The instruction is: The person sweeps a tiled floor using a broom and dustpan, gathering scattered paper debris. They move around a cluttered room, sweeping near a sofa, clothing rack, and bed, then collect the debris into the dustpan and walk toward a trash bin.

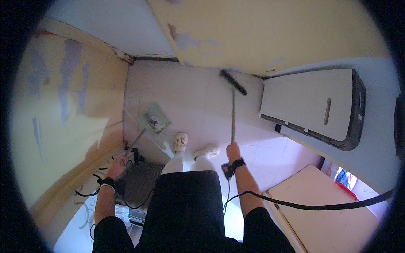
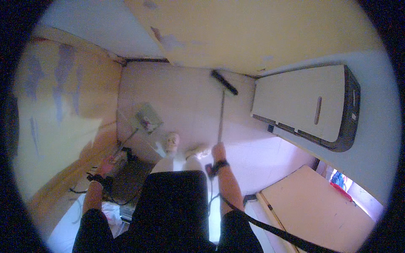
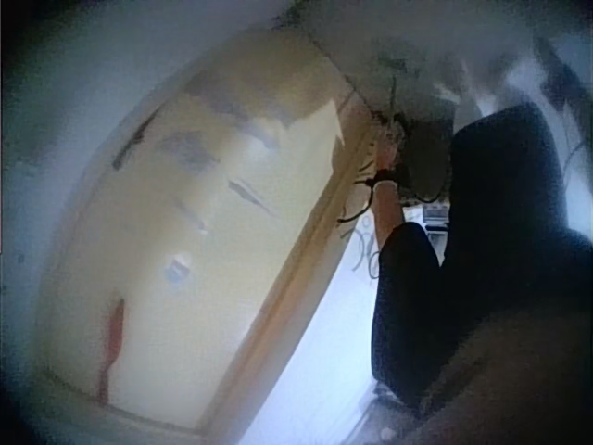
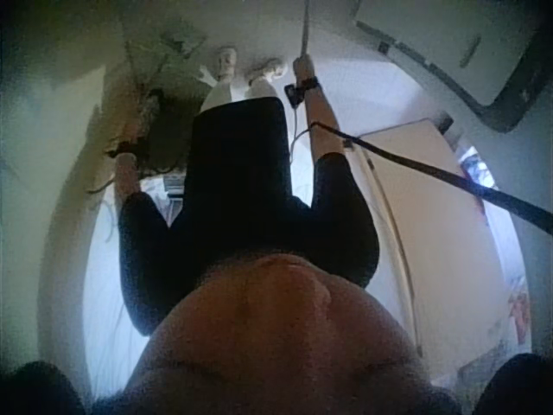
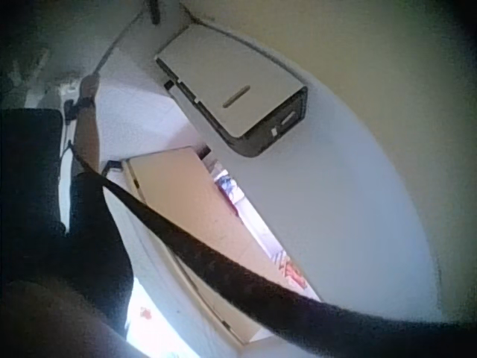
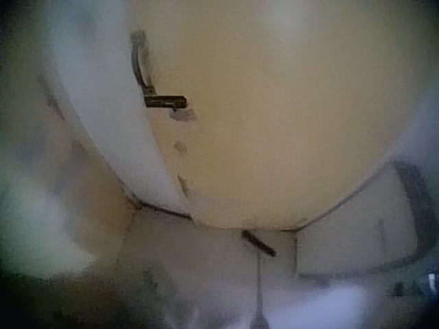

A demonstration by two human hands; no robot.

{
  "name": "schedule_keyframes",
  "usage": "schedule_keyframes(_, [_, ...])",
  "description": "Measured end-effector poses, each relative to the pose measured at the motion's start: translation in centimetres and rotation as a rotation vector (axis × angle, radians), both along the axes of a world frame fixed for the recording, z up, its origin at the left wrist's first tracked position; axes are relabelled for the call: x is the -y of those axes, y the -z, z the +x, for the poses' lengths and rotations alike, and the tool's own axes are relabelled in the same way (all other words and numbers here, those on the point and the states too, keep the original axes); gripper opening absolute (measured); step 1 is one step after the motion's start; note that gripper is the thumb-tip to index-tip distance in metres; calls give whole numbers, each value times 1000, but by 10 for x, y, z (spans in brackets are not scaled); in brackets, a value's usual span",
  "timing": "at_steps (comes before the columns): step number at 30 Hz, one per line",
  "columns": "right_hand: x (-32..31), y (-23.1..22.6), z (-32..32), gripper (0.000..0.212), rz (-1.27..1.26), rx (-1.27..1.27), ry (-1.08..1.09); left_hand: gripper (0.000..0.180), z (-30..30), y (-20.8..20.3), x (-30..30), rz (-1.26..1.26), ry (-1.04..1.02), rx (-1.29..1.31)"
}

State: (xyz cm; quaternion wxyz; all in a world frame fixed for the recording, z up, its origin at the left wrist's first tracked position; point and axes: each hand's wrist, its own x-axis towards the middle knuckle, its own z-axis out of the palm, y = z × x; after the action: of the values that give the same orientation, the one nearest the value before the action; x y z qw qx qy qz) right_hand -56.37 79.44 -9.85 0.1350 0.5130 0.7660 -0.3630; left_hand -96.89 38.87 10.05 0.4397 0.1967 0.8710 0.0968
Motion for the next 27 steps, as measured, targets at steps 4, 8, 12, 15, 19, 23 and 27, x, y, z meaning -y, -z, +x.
schedule_keyframes(4, [73,-58,44,18,79,242,-385,16,3,0,9,-24,6,-31])
schedule_keyframes(8, [95,-131,82,18,-105,310,-646,17,4,-21,-11,-139,97,-60])
schedule_keyframes(12, [68,-173,94,19,-84,374,-237,16,0,-30,-21,-175,65,-64])
schedule_keyframes(15, [28,-171,66,33,-88,434,-198,18,-4,-29,-18,-230,36,-25])
schedule_keyframes(19, [-27,-138,-22,33,23,285,-246,19,-4,-31,-6,-169,37,-79])
schedule_keyframes(23, [-48,-92,-117,24,122,139,-333,19,-8,-26,0,-55,60,-50])
schedule_keyframes(27, [-26,-56,-147,25,47,53,-255,17,-14,-19,3,-75,57,-21])
